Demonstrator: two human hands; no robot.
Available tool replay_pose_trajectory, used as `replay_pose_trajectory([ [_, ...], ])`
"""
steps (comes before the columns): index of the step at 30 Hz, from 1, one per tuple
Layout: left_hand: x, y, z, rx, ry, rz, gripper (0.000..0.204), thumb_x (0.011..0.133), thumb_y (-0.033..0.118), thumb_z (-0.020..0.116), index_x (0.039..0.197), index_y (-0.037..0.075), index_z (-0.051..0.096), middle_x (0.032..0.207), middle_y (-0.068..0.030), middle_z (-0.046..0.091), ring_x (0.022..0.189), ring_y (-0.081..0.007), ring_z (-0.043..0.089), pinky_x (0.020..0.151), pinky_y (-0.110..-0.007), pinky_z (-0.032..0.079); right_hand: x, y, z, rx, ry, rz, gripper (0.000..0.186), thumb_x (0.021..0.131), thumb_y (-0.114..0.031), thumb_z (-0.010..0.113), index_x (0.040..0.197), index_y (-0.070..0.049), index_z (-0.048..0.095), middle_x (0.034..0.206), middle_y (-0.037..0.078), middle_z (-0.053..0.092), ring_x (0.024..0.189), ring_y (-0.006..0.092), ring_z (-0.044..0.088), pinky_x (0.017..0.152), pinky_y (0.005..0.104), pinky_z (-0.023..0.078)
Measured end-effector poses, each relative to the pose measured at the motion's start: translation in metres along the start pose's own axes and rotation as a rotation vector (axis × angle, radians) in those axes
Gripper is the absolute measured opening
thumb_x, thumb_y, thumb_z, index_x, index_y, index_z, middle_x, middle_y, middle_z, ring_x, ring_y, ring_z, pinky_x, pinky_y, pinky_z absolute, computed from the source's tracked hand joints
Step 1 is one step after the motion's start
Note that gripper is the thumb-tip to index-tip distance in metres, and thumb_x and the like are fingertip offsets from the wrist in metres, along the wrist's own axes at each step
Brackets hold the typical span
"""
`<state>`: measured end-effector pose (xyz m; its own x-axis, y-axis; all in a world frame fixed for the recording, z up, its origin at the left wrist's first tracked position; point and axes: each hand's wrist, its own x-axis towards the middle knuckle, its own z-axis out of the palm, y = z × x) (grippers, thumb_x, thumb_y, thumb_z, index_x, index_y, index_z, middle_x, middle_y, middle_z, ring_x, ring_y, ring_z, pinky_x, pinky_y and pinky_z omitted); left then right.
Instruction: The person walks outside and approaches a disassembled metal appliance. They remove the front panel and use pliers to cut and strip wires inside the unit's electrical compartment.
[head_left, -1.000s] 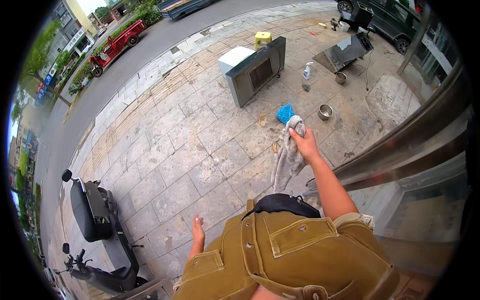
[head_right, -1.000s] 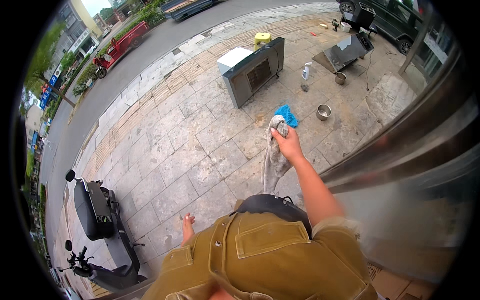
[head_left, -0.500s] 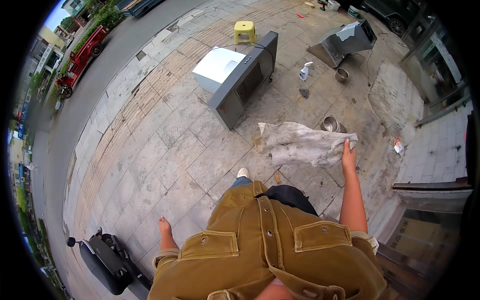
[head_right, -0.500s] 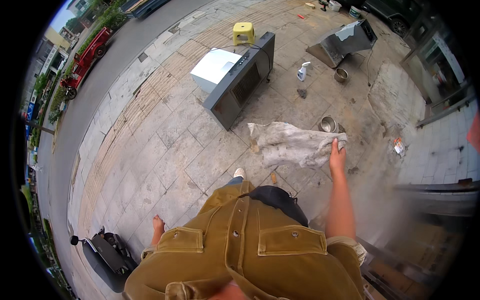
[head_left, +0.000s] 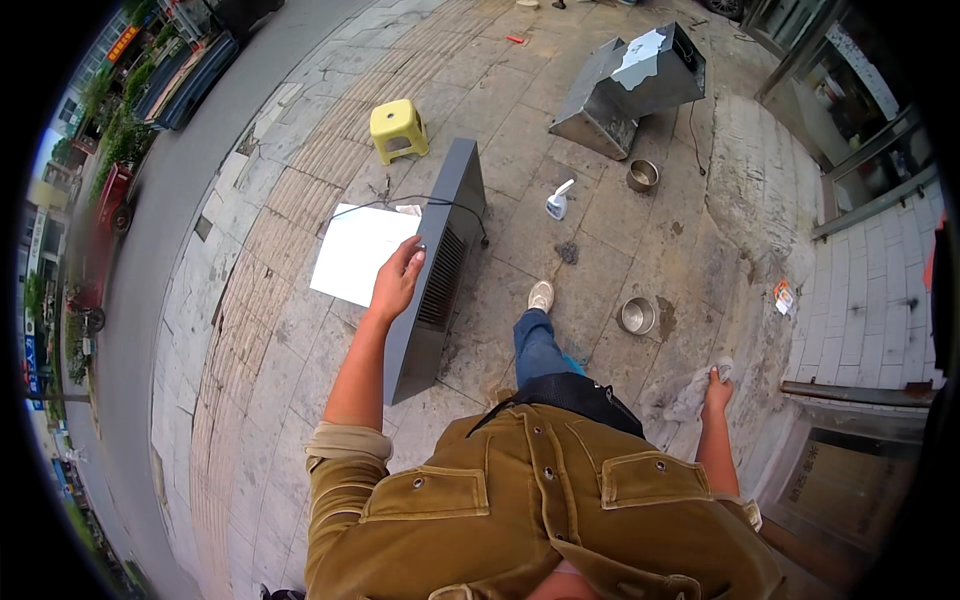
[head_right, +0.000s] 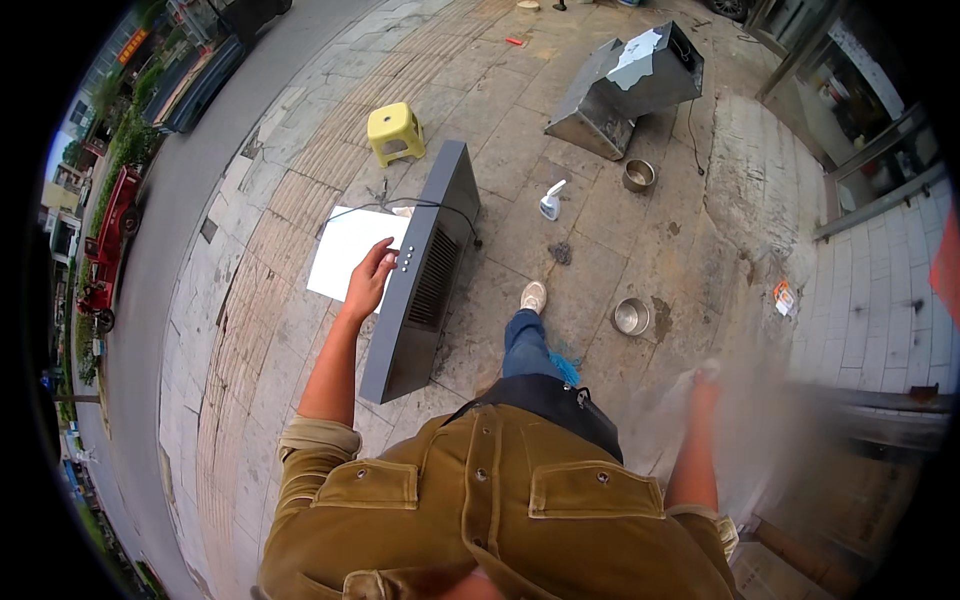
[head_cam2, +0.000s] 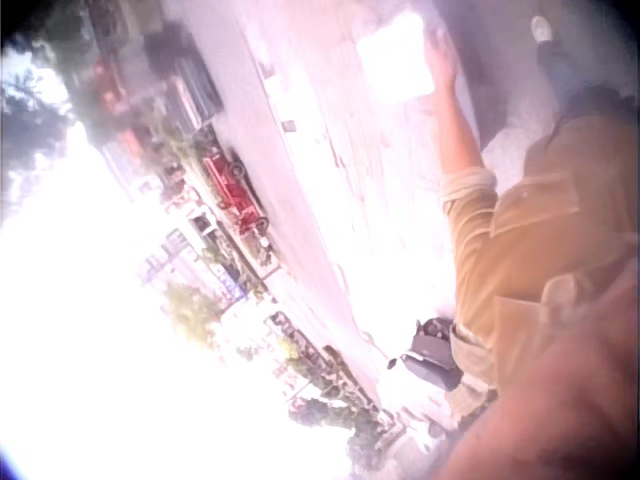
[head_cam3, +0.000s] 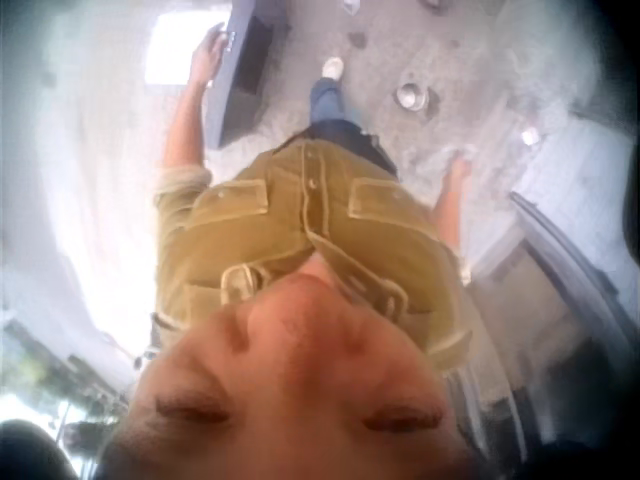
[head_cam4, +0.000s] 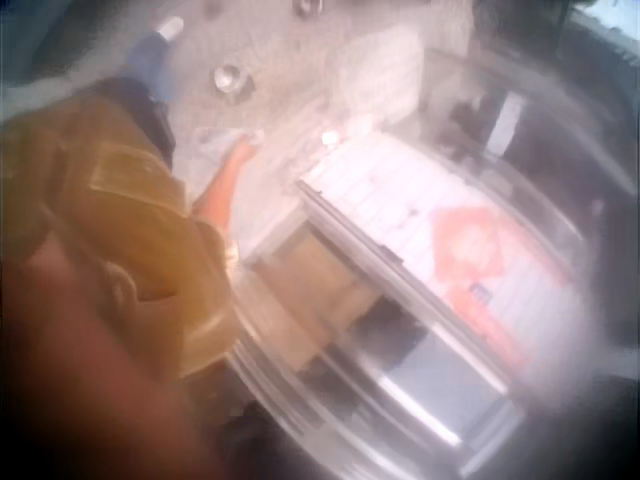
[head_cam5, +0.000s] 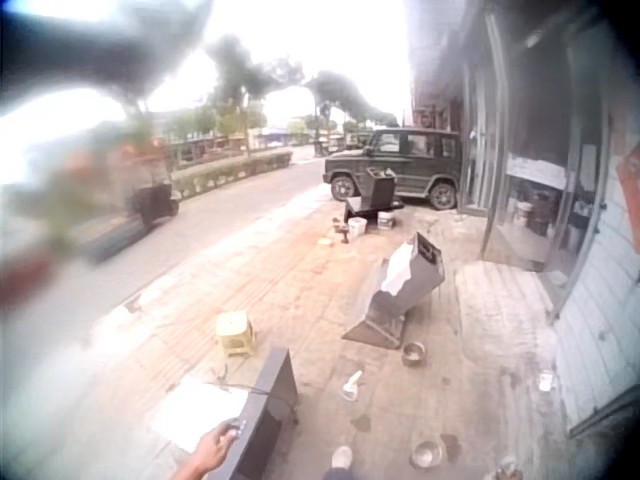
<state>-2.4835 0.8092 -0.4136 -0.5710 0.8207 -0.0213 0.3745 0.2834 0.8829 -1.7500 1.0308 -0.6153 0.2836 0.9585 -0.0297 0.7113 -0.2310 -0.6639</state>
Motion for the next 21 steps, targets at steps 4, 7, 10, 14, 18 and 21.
replay_pose_trajectory([
  [4, 0.137, -0.087, 0.031, 0.092, 0.034, -0.234, 0.040, 0.094, 0.027, 0.051, 0.128, 0.005, 0.050, 0.105, -0.0145, 0.065, 0.090, -0.0222, 0.064, 0.081, -0.033, 0.049, 0.147, -0.134, 0.094, -0.042, 0.131, 0.024, 0.030, 0.083, -0.019, 0.068, 0.102, 0.003, 0.061, 0.095, 0.009, 0.064, 0.083, 0.0186, 0.058, 0.075, 0.0312, 0.045],
  [7, 0.119, -0.189, -0.013, 0.219, 0.130, -0.636, 0.043, 0.092, 0.029, 0.051, 0.123, -0.002, 0.051, 0.093, -0.0127, 0.063, 0.071, -0.0184, 0.061, 0.066, -0.032, 0.052, 0.186, -0.354, 0.159, 0.374, -0.120, 0.087, 0.031, 0.081, -0.020, 0.070, 0.101, 0.002, 0.061, 0.095, 0.009, 0.064, 0.085, 0.0196, 0.059, 0.078, 0.0326, 0.045],
  [10, 0.109, -0.251, -0.039, 0.296, 0.069, -0.853, 0.043, 0.087, 0.031, 0.052, 0.103, -0.008, 0.059, 0.087, -0.0225, 0.065, 0.072, -0.0274, 0.067, 0.067, -0.038, 0.052, 0.261, -0.458, 0.174, 0.291, -0.052, -0.016, 0.031, 0.080, -0.020, 0.070, 0.100, 0.002, 0.061, 0.094, 0.009, 0.064, 0.085, 0.0195, 0.059, 0.078, 0.0328, 0.045],
  [14, 0.187, -0.232, -0.041, 0.193, 0.068, -1.040, 0.039, 0.086, 0.028, 0.053, 0.098, -0.008, 0.060, 0.082, -0.0198, 0.066, 0.067, -0.0292, 0.067, 0.062, -0.038, 0.054, 0.333, -0.612, 0.212, 0.526, -0.121, -0.036, 0.026, 0.081, -0.017, 0.070, 0.098, 0.001, 0.061, 0.093, 0.007, 0.064, 0.084, 0.0170, 0.059, 0.076, 0.0306, 0.046],
  [18, 0.404, -0.233, -0.048, 0.320, -0.029, -0.873, 0.037, 0.085, 0.026, 0.053, 0.094, -0.009, 0.061, 0.076, -0.0171, 0.066, 0.060, -0.0294, 0.067, 0.057, -0.038, 0.054, 0.417, -0.703, 0.296, 0.800, -0.170, 0.001, 0.023, 0.082, -0.015, 0.069, 0.098, 0.001, 0.061, 0.092, 0.005, 0.065, 0.082, 0.0152, 0.060, 0.075, 0.0293, 0.047],
  [21, 0.639, -0.248, -0.048, 0.205, 0.162, -0.795, 0.037, 0.086, 0.029, 0.054, 0.102, -0.004, 0.062, 0.075, -0.0166, 0.066, 0.063, -0.0267, 0.067, 0.059, -0.037, 0.054, 0.480, -0.790, 0.365, 0.934, -0.205, 0.026, 0.023, 0.083, -0.013, 0.068, 0.100, 0.001, 0.061, 0.093, 0.006, 0.065, 0.083, 0.0162, 0.061, 0.076, 0.0302, 0.047],
])
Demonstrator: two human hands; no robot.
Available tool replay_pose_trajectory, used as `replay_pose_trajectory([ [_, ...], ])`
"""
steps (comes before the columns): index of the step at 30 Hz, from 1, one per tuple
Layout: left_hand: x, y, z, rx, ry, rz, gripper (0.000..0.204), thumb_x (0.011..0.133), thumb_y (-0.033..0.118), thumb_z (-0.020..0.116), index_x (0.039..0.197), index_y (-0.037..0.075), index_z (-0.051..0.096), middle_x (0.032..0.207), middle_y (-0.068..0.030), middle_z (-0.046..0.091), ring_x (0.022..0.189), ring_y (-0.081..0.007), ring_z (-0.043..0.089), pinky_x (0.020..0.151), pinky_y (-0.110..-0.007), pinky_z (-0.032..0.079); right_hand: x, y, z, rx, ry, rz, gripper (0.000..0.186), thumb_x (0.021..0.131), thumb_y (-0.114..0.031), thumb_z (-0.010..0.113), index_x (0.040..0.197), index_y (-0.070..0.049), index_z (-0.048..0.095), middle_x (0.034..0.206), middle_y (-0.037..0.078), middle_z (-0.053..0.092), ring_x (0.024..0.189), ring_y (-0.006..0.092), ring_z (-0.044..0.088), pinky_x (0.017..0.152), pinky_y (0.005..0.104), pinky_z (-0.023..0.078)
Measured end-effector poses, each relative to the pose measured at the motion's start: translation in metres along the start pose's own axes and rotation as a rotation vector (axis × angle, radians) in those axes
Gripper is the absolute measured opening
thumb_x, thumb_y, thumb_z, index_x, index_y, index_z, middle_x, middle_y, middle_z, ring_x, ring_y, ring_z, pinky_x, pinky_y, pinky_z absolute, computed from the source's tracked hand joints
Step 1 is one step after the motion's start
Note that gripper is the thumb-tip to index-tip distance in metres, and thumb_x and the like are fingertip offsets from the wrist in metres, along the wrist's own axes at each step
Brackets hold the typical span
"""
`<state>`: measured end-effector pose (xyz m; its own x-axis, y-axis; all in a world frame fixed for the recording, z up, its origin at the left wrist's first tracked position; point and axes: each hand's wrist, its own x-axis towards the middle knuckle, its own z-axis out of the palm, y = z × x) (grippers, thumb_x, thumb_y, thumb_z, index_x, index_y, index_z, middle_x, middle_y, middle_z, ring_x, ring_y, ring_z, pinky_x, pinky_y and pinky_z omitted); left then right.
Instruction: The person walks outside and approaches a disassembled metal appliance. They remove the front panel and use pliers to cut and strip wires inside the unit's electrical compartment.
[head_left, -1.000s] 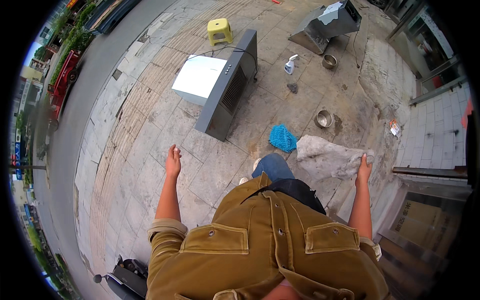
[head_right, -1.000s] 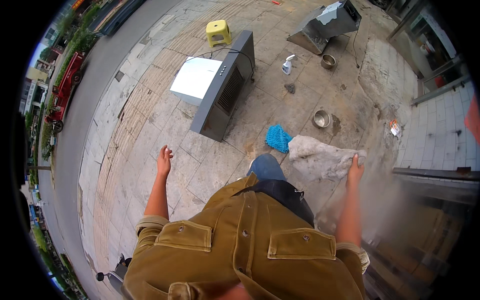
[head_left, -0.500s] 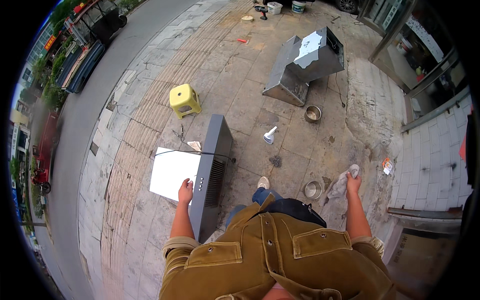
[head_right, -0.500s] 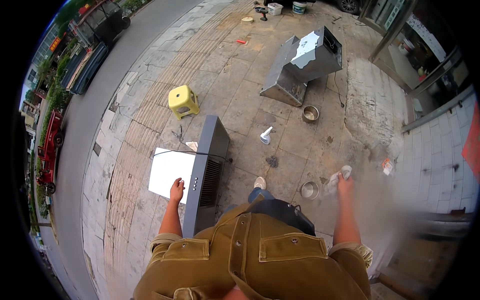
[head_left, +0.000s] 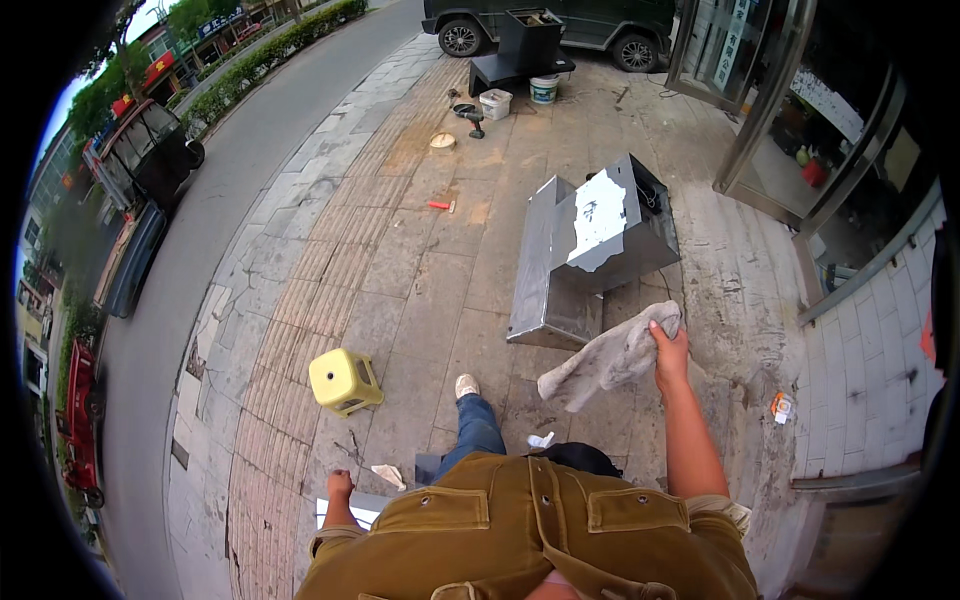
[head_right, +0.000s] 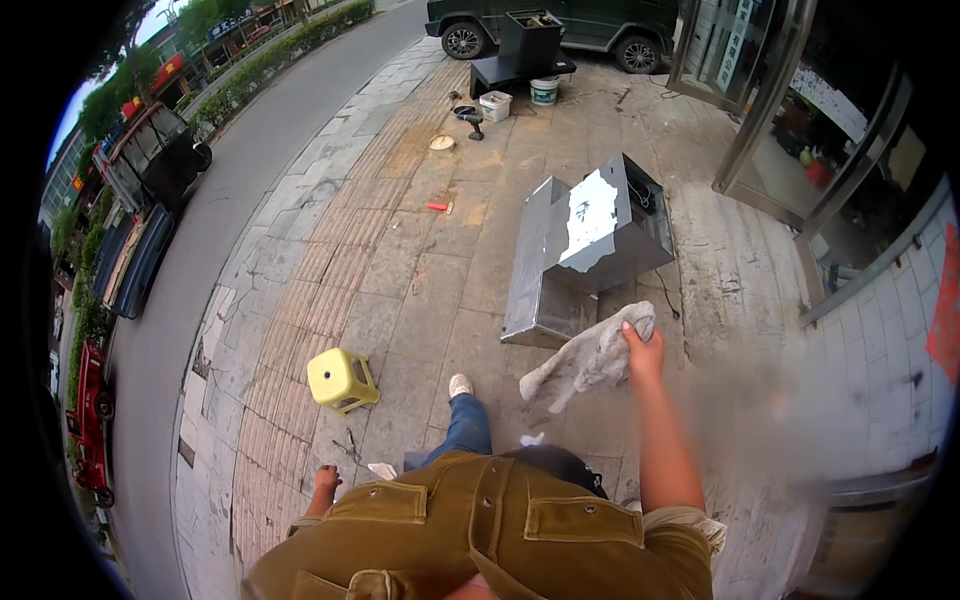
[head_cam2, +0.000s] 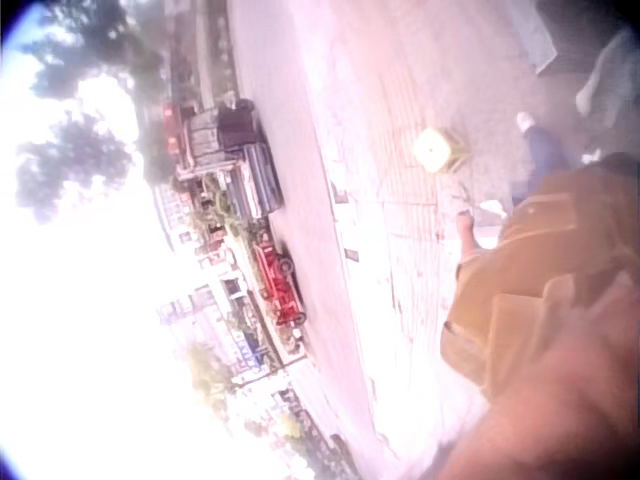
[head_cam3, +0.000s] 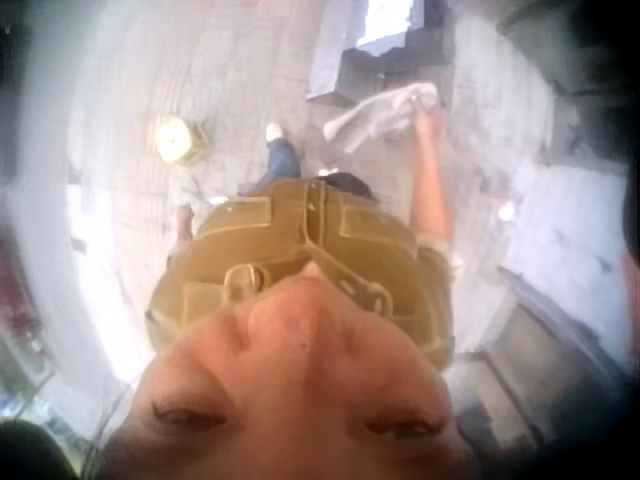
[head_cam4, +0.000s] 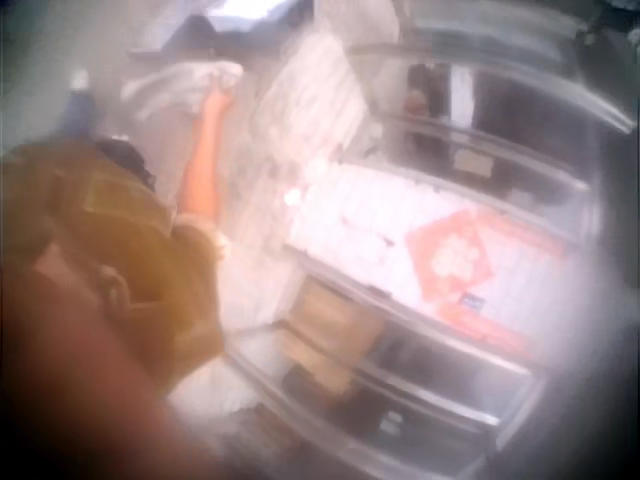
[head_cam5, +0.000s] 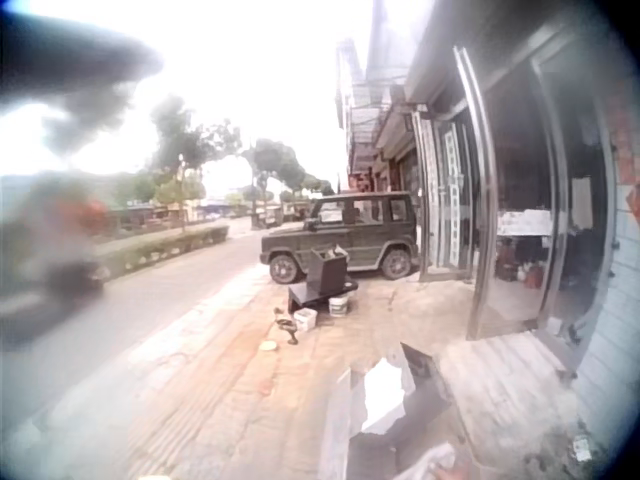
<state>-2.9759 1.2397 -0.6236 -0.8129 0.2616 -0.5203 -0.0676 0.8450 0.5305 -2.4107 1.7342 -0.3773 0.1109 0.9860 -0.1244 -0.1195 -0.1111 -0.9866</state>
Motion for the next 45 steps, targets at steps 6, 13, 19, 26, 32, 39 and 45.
replay_pose_trajectory([
  [6, 0.180, 0.469, 0.094, 0.127, -0.268, 0.717, 0.042, 0.088, 0.029, 0.056, 0.120, 0.003, 0.055, 0.106, -0.0172, 0.065, 0.098, -0.0309, 0.063, 0.084, -0.038, 0.049, 0.148, -0.020, 0.163, 0.120, 0.088, -0.037, 0.025, 0.083, -0.010, 0.066, 0.105, -0.001, 0.059, 0.099, 0.007, 0.064, 0.087, 0.0173, 0.061, 0.078, 0.0313, 0.047],
  [13, 0.062, 0.828, 0.173, 0.115, -1.148, 1.221, 0.072, 0.086, 0.037, 0.064, 0.143, 0.009, 0.030, 0.134, -0.0148, 0.048, 0.118, -0.0271, 0.051, 0.098, -0.041, 0.040, 0.262, -0.059, 0.328, 0.214, 0.024, 0.050, 0.028, 0.083, -0.009, 0.066, 0.107, 0.001, 0.058, 0.100, 0.008, 0.063, 0.090, 0.0170, 0.061, 0.080, 0.0311, 0.047],
  [19, 0.099, 0.984, 0.265, 0.108, -1.296, 1.252, 0.055, 0.084, 0.018, 0.063, 0.133, 0.006, 0.041, 0.120, -0.0185, 0.057, 0.112, -0.0275, 0.056, 0.092, -0.038, 0.044, 0.411, -0.089, 0.438, 0.052, -0.161, 0.011, 0.031, 0.081, -0.006, 0.066, 0.109, 0.003, 0.057, 0.101, 0.009, 0.063, 0.091, 0.0165, 0.061, 0.082, 0.0302, 0.048],
  [26, 0.394, 1.170, 0.303, 0.018, -0.543, 1.294, 0.036, 0.082, 0.002, 0.052, 0.118, 0.005, 0.055, 0.106, -0.0176, 0.064, 0.100, -0.0294, 0.062, 0.084, -0.034, 0.047, 0.651, -0.113, 0.569, -0.057, -0.255, 0.107, 0.038, 0.084, -0.001, 0.059, 0.121, 0.004, 0.050, 0.107, 0.012, 0.062, 0.096, 0.0181, 0.061, 0.085, 0.0295, 0.049],
  [32, 0.664, 1.145, 0.194, -0.203, -0.110, 0.709, 0.038, 0.078, 0.000, 0.046, 0.116, -0.004, 0.054, 0.104, -0.0156, 0.062, 0.097, -0.0244, 0.058, 0.084, -0.033, 0.044, 0.858, -0.110, 0.682, -0.055, -0.417, -0.049, 0.037, 0.085, -0.001, 0.059, 0.121, 0.003, 0.050, 0.106, 0.011, 0.060, 0.090, 0.0152, 0.061, 0.080, 0.0273, 0.050],
  [39, 0.874, 1.185, 0.215, -0.450, 0.242, 0.180, 0.050, 0.070, 0.000, 0.044, 0.119, -0.008, 0.050, 0.106, -0.0227, 0.059, 0.095, -0.0330, 0.059, 0.085, -0.038, 0.046, 1.072, -0.072, 0.786, -0.086, -0.265, -0.028, 0.038, 0.084, -0.001, 0.060, 0.121, 0.001, 0.051, 0.106, 0.010, 0.060, 0.085, 0.0141, 0.062, 0.073, 0.0253, 0.050],
  [45, 0.954, 1.492, 0.380, -0.293, 0.018, 0.458, 0.026, 0.070, -0.002, 0.048, 0.094, -0.002, 0.056, 0.084, -0.0098, 0.059, 0.068, -0.0190, 0.055, 0.062, -0.032, 0.045, 1.219, -0.068, 0.774, -0.079, 0.069, 0.013, 0.037, 0.086, -0.002, 0.059, 0.121, 0.001, 0.051, 0.100, 0.010, 0.062, 0.076, 0.0165, 0.064, 0.066, 0.0250, 0.049],
])
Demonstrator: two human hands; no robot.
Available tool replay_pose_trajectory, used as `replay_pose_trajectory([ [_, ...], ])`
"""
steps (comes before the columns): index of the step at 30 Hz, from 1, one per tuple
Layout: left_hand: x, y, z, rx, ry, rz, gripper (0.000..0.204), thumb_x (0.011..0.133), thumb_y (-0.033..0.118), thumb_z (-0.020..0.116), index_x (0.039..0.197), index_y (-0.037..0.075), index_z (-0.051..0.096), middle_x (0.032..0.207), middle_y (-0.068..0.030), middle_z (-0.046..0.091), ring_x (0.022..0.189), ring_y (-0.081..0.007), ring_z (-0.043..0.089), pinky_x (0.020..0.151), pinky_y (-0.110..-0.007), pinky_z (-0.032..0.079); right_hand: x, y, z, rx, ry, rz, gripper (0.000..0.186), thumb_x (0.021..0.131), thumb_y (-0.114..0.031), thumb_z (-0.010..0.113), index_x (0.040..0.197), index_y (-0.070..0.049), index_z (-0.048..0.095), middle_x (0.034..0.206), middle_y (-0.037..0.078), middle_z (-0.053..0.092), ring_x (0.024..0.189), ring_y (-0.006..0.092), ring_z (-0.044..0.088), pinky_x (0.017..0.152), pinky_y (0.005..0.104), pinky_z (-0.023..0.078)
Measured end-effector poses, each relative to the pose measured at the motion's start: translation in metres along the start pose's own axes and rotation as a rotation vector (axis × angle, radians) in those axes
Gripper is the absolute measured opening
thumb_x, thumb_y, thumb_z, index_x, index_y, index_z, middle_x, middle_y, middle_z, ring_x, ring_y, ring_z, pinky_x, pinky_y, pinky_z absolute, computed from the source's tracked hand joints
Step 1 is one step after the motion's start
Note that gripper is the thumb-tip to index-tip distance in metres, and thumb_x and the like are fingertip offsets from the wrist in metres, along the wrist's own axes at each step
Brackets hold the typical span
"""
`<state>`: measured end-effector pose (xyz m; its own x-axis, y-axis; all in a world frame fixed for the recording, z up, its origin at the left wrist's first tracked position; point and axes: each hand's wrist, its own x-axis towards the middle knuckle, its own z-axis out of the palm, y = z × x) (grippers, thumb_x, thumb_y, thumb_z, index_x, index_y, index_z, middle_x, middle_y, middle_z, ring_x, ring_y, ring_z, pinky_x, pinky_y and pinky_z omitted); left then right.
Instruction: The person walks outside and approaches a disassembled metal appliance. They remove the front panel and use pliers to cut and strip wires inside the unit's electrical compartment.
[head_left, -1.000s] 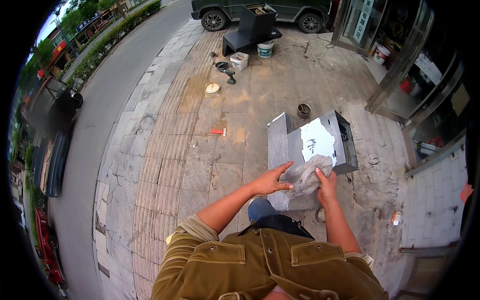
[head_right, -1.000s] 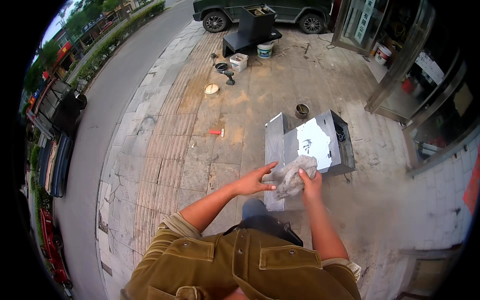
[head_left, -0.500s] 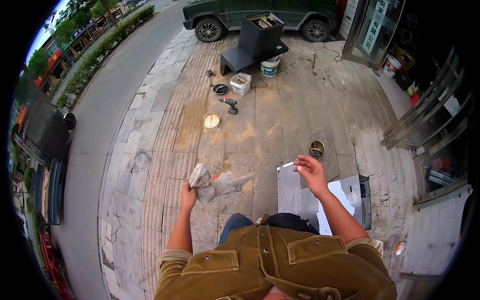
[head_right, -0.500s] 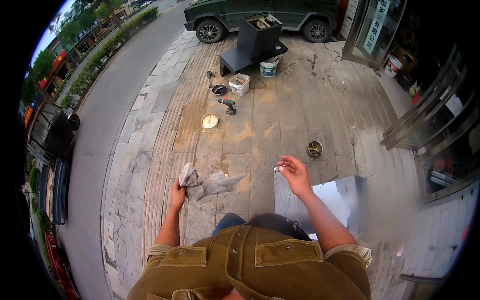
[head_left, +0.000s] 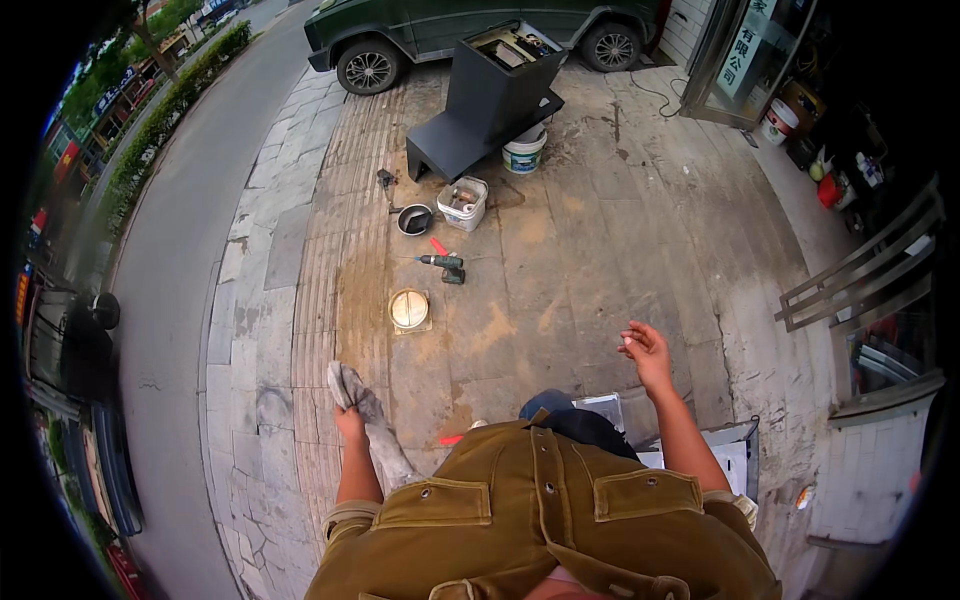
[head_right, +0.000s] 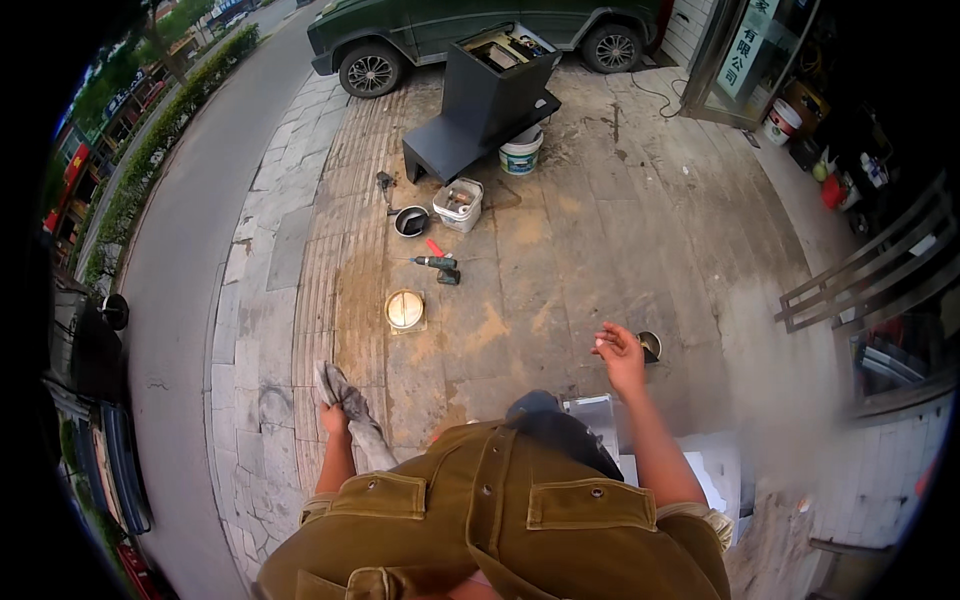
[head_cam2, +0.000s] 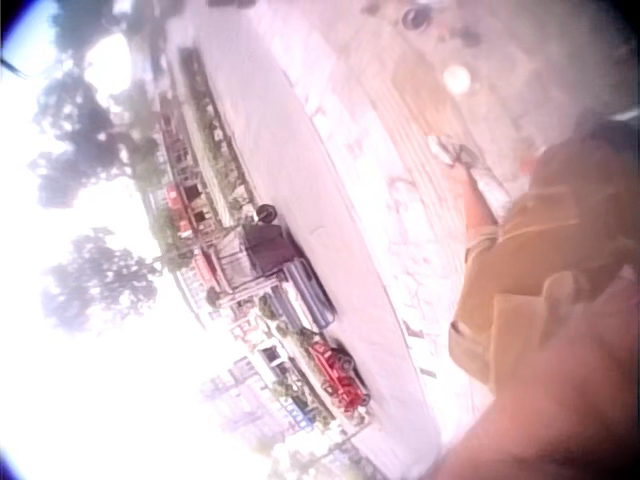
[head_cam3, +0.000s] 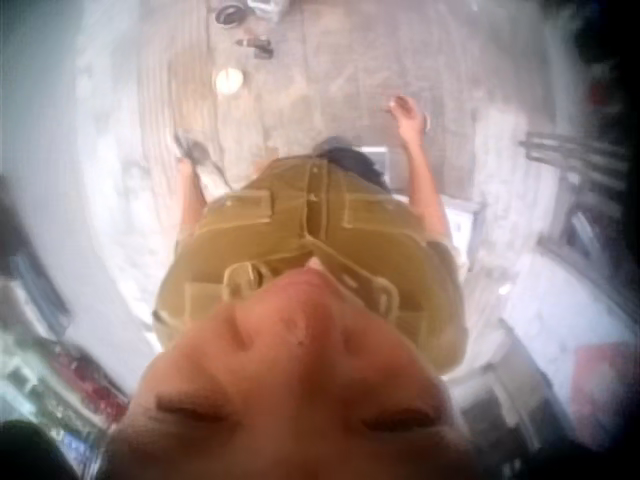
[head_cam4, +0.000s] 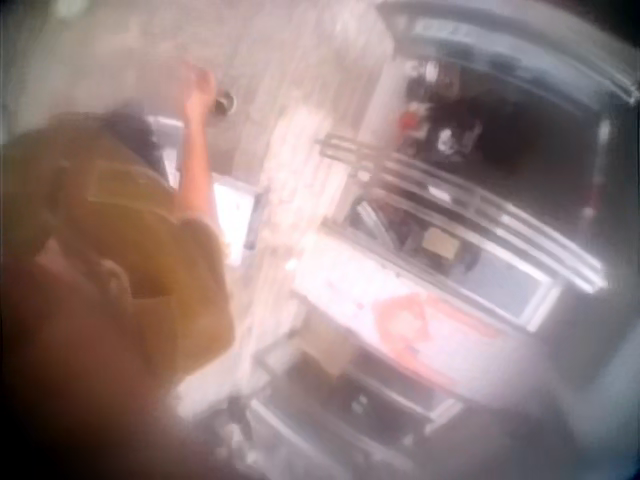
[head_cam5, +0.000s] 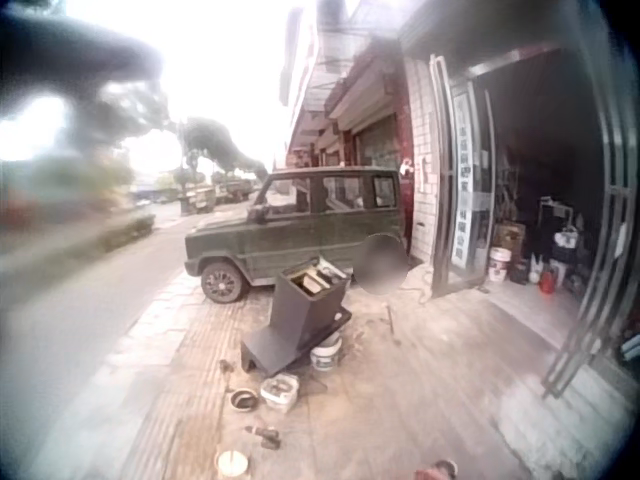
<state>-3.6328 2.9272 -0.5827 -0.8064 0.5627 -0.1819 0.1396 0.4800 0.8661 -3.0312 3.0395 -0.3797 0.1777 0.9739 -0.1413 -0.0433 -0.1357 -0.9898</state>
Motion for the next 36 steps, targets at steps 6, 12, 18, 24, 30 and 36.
replay_pose_trajectory([
  [6, 0.125, 0.181, 0.201, -0.247, -0.245, 0.089, 0.031, 0.076, -0.004, 0.047, 0.105, -0.001, 0.058, 0.095, -0.0064, 0.062, 0.084, -0.0149, 0.056, 0.075, -0.027, 0.043, 0.161, 0.007, 0.003, -0.051, 0.158, 0.184, 0.035, 0.086, -0.003, 0.059, 0.120, 0.002, 0.052, 0.097, 0.010, 0.062, 0.080, 0.0164, 0.063, 0.071, 0.0269, 0.052],
  [12, 0.183, 0.304, 0.343, -0.334, -0.189, 0.142, 0.044, 0.075, -0.009, 0.042, 0.117, -0.003, 0.056, 0.109, -0.0110, 0.062, 0.099, -0.0192, 0.059, 0.089, -0.030, 0.044, 0.372, -0.028, 0.022, -0.038, 0.122, 0.134, 0.032, 0.087, -0.003, 0.058, 0.118, 0.004, 0.052, 0.097, 0.010, 0.061, 0.080, 0.0160, 0.062, 0.073, 0.0283, 0.053],
  [18, 0.253, 0.381, 0.440, -0.404, -0.179, 0.152, 0.039, 0.076, -0.007, 0.043, 0.112, -0.002, 0.057, 0.105, -0.0098, 0.062, 0.097, -0.0186, 0.059, 0.088, -0.030, 0.044, 0.545, -0.082, 0.058, -0.048, 0.030, 0.076, 0.031, 0.087, -0.002, 0.056, 0.117, 0.005, 0.052, 0.102, 0.012, 0.059, 0.084, 0.0159, 0.061, 0.076, 0.0292, 0.053],
  [24, 0.390, 0.445, 0.548, -0.401, -0.188, 0.159, 0.035, 0.078, -0.005, 0.046, 0.111, 0.000, 0.058, 0.104, -0.0071, 0.062, 0.093, -0.0163, 0.057, 0.084, -0.030, 0.045, 0.671, -0.087, 0.092, -0.091, 0.022, 0.109, 0.034, 0.088, -0.010, 0.057, 0.121, -0.001, 0.053, 0.105, 0.009, 0.062, 0.084, 0.0168, 0.063, 0.074, 0.0277, 0.049],
  [30, 0.516, 0.526, 0.691, -0.318, -0.191, 0.196, 0.035, 0.077, -0.003, 0.045, 0.110, 0.000, 0.058, 0.101, -0.0078, 0.063, 0.090, -0.0166, 0.057, 0.082, -0.029, 0.044, 0.781, -0.108, 0.126, -0.150, 0.152, 0.203, 0.034, 0.088, -0.010, 0.057, 0.121, -0.001, 0.053, 0.104, 0.008, 0.063, 0.083, 0.0172, 0.064, 0.074, 0.0274, 0.048],
  [36, 0.645, 0.546, 0.798, -0.149, -0.155, 0.335, 0.041, 0.070, 0.001, 0.046, 0.109, -0.001, 0.060, 0.099, -0.0148, 0.065, 0.092, -0.0267, 0.061, 0.085, -0.034, 0.045, 0.859, -0.132, 0.162, -0.168, 0.224, 0.280, 0.033, 0.089, -0.008, 0.057, 0.120, 0.000, 0.053, 0.103, 0.008, 0.063, 0.083, 0.0174, 0.064, 0.075, 0.0271, 0.047],
])
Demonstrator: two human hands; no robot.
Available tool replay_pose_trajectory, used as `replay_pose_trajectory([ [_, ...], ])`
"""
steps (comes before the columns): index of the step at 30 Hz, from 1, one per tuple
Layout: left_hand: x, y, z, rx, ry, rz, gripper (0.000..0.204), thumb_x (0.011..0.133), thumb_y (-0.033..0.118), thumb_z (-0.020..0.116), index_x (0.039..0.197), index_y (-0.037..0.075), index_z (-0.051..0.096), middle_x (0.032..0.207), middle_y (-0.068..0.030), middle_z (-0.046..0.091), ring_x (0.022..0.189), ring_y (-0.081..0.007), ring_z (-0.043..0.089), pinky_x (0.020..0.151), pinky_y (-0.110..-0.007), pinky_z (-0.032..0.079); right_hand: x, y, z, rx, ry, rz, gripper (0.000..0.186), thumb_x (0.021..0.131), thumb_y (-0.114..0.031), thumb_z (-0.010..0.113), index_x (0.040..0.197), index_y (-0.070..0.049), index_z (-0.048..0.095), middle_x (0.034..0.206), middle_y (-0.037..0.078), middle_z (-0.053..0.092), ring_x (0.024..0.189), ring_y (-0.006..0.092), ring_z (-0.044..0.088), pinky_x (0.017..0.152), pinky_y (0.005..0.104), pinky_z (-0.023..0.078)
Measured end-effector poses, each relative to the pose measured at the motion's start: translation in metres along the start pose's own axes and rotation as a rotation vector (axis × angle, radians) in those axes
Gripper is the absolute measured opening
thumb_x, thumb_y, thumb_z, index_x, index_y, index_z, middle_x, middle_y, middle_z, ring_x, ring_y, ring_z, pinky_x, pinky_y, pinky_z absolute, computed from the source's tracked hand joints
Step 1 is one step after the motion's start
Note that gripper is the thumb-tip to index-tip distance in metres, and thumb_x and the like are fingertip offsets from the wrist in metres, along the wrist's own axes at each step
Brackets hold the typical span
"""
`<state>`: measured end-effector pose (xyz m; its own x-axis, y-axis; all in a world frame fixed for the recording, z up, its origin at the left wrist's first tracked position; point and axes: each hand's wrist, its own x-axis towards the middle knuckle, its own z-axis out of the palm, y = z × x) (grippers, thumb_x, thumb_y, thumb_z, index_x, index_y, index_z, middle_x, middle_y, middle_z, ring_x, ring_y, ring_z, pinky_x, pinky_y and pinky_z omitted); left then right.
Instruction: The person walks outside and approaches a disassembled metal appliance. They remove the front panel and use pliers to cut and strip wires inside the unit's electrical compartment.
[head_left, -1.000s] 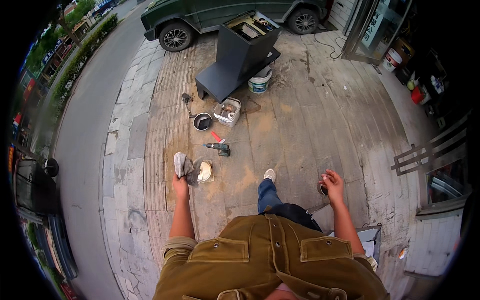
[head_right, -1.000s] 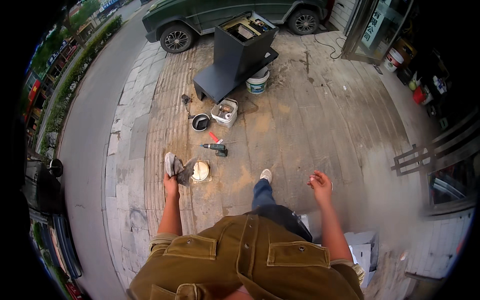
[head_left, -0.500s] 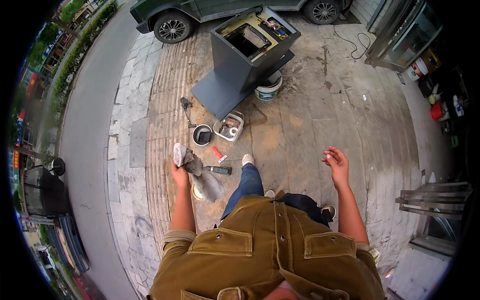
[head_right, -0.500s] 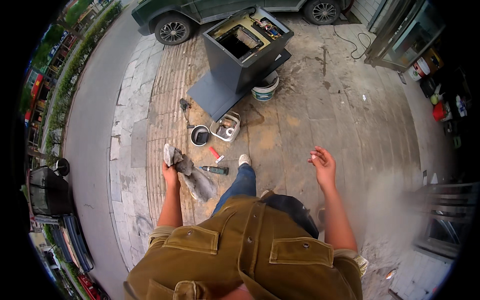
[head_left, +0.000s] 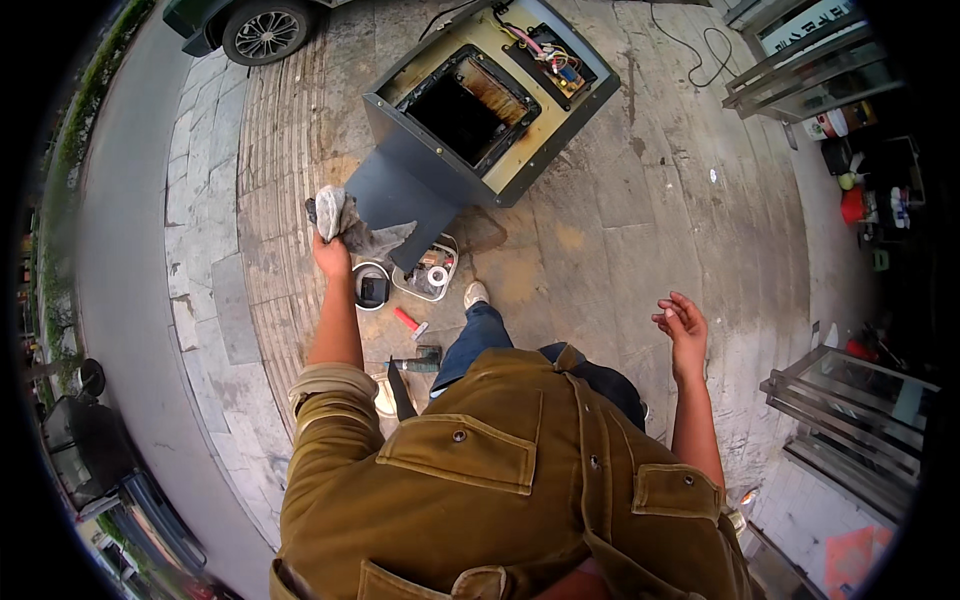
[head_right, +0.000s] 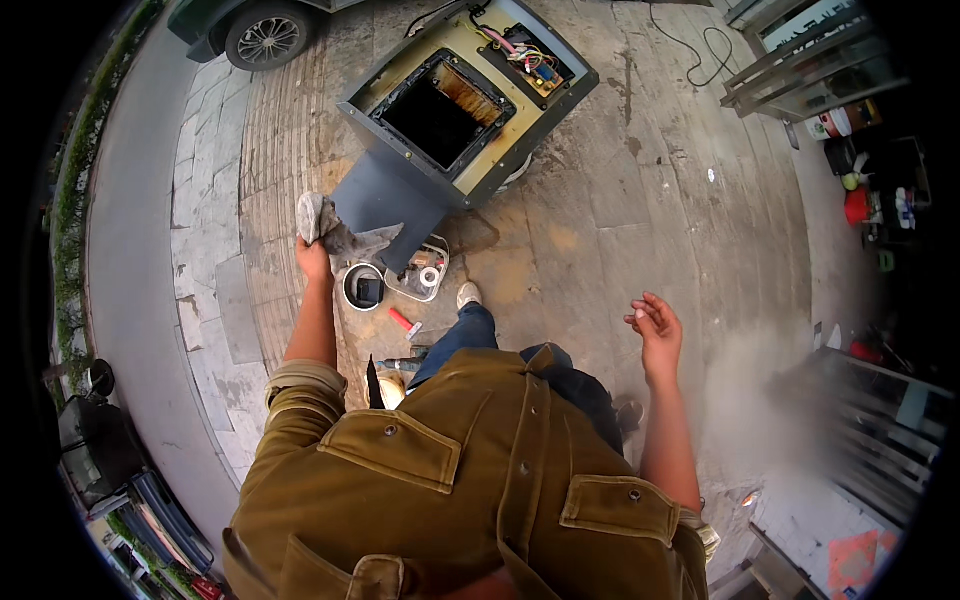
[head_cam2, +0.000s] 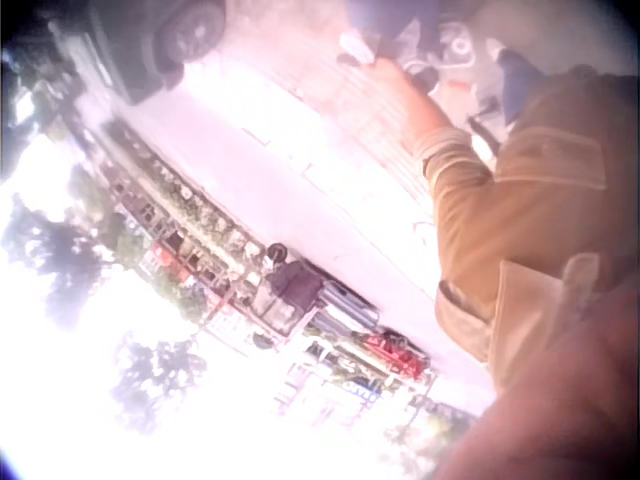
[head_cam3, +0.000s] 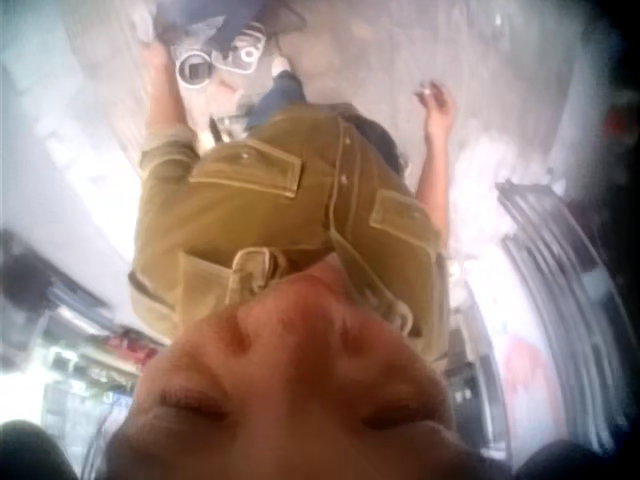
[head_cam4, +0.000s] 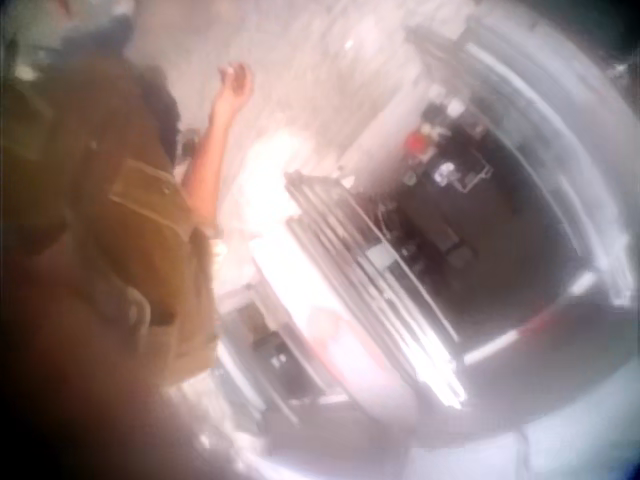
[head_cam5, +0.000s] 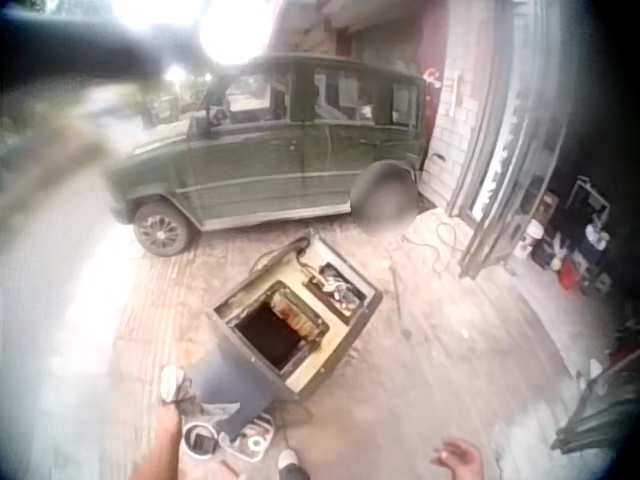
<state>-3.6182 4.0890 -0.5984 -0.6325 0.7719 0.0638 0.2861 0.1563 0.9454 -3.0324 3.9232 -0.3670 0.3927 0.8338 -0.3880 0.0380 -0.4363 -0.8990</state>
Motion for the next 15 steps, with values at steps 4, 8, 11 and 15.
replay_pose_trajectory([
  [4, 0.053, 0.014, 0.049, 0.081, 0.039, -0.053, 0.039, 0.074, 0.000, 0.047, 0.111, 0.001, 0.058, 0.095, -0.0099, 0.065, 0.085, -0.0212, 0.061, 0.081, -0.030, 0.046, 0.030, -0.013, 0.017, -0.044, 0.000, 0.074, 0.033, 0.089, -0.009, 0.057, 0.121, 0.000, 0.053, 0.103, 0.008, 0.063, 0.085, 0.0176, 0.064, 0.076, 0.0274, 0.048],
  [8, 0.075, 0.042, 0.069, -0.005, -0.250, -0.523, 0.079, 0.081, 0.025, 0.068, 0.144, 0.010, 0.024, 0.139, -0.0179, 0.040, 0.121, -0.0293, 0.047, 0.093, -0.046, 0.041, 0.071, -0.030, 0.032, -0.096, -0.054, 0.086, 0.033, 0.089, -0.010, 0.057, 0.121, 0.000, 0.053, 0.105, 0.009, 0.063, 0.085, 0.0176, 0.064, 0.078, 0.0278, 0.048],
  [11, 0.072, 0.052, 0.076, 0.051, -0.296, -0.537, 0.091, 0.079, 0.034, 0.071, 0.147, 0.010, 0.015, 0.148, -0.0192, 0.025, 0.130, -0.0326, 0.036, 0.096, -0.050, 0.037, 0.104, -0.039, 0.047, -0.138, -0.124, 0.111, 0.035, 0.090, -0.013, 0.057, 0.122, 0.000, 0.051, 0.107, 0.009, 0.062, 0.086, 0.0177, 0.064, 0.079, 0.0281, 0.049],
  [15, 0.027, 0.028, 0.053, -0.017, -0.145, -0.428, 0.077, 0.082, 0.030, 0.068, 0.141, 0.002, 0.028, 0.138, -0.0192, 0.042, 0.119, -0.0284, 0.049, 0.086, -0.038, 0.046, 0.159, -0.046, 0.065, -0.176, -0.297, 0.147, 0.037, 0.092, -0.017, 0.056, 0.124, -0.001, 0.050, 0.109, 0.011, 0.062, 0.089, 0.0193, 0.064, 0.081, 0.0301, 0.049],
])
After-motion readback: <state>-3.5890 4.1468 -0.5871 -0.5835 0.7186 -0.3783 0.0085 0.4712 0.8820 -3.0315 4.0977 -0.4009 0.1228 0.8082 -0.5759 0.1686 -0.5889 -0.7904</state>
